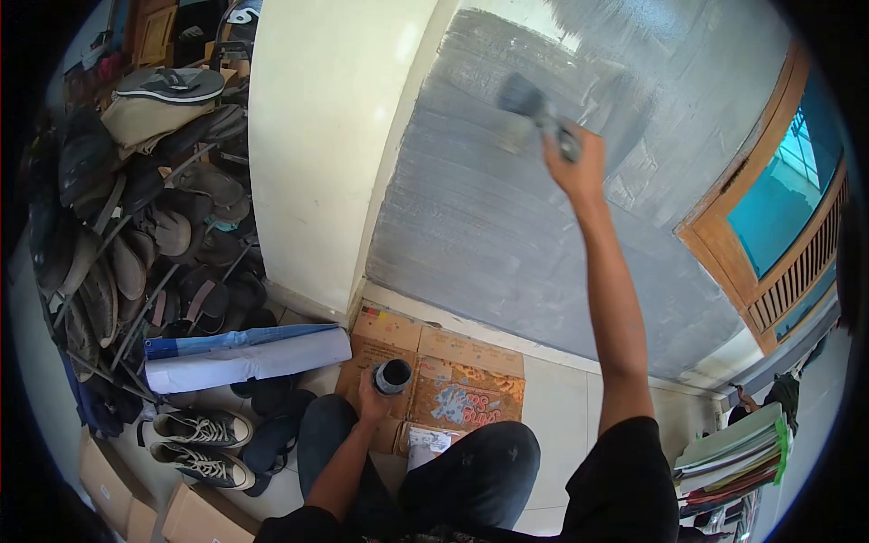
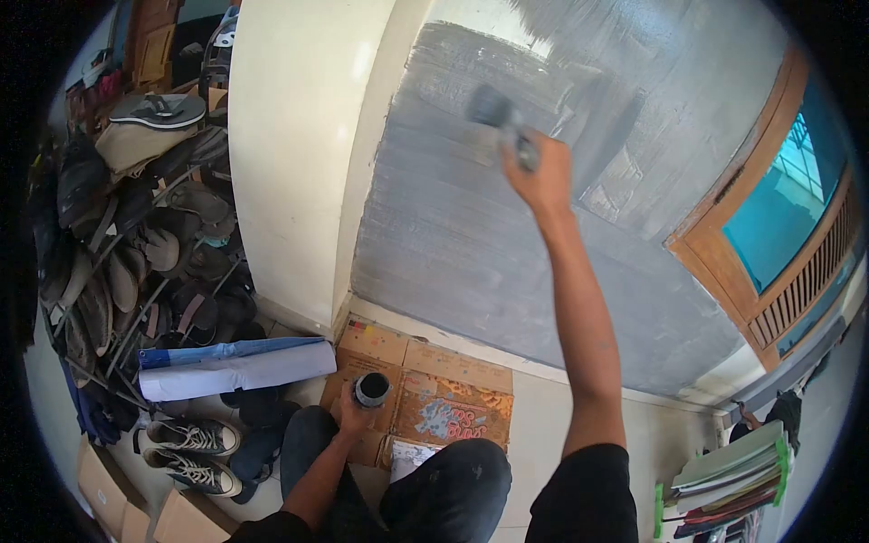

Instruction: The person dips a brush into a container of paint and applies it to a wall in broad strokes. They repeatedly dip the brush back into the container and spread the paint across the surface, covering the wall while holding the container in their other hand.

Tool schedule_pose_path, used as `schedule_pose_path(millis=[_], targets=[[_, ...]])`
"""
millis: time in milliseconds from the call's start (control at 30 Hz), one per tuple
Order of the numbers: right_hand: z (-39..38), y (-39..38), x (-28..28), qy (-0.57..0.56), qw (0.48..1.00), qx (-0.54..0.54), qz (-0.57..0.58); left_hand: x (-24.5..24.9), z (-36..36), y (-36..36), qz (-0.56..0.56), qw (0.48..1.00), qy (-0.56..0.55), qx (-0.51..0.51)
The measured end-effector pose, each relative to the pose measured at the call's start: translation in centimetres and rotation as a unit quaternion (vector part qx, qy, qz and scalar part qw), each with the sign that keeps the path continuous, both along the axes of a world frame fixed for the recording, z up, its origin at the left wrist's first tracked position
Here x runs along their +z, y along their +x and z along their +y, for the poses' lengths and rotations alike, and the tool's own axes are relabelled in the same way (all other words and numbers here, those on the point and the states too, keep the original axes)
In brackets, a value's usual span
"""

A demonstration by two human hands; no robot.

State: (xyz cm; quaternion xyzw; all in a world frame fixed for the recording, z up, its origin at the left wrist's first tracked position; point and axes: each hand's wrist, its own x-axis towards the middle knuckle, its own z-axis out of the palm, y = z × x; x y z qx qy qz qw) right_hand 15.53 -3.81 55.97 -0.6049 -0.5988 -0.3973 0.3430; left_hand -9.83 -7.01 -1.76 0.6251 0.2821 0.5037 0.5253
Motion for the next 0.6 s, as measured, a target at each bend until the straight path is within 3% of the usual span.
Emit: schedule_pose_path(millis=[133, 200, 333, 533, 600], targets=[[-6.2, 1.0, 0.7, -0.037, 0.994, -0.079, 0.073, 0.6, 0.0, -0.2, 0.022, 0.999, 0.007, -0.042], [-6.4, -1.8, 0.7, -0.177, 0.983, 0.045, 0.016, 0.8, 0.0, 0.5, 0.026, 0.999, 0.011, -0.030], [-0.2, -5.3, -2.7, -0.245, 0.954, 0.172, 0.001, 0.9, 0.4, 0.0, 0.040, 0.999, 0.027, -0.021], [6.4, -7.2, -5.4, -0.149, 0.975, 0.163, 0.004, -0.1, 0.7, 0.0, 0.059, 0.998, 0.016, 0.001], [5.9, -5.7, -5.1, -0.094, 0.990, 0.103, -0.008, 1.1, 0.7, -0.2, 0.063, 0.998, 0.022, 0.008]])
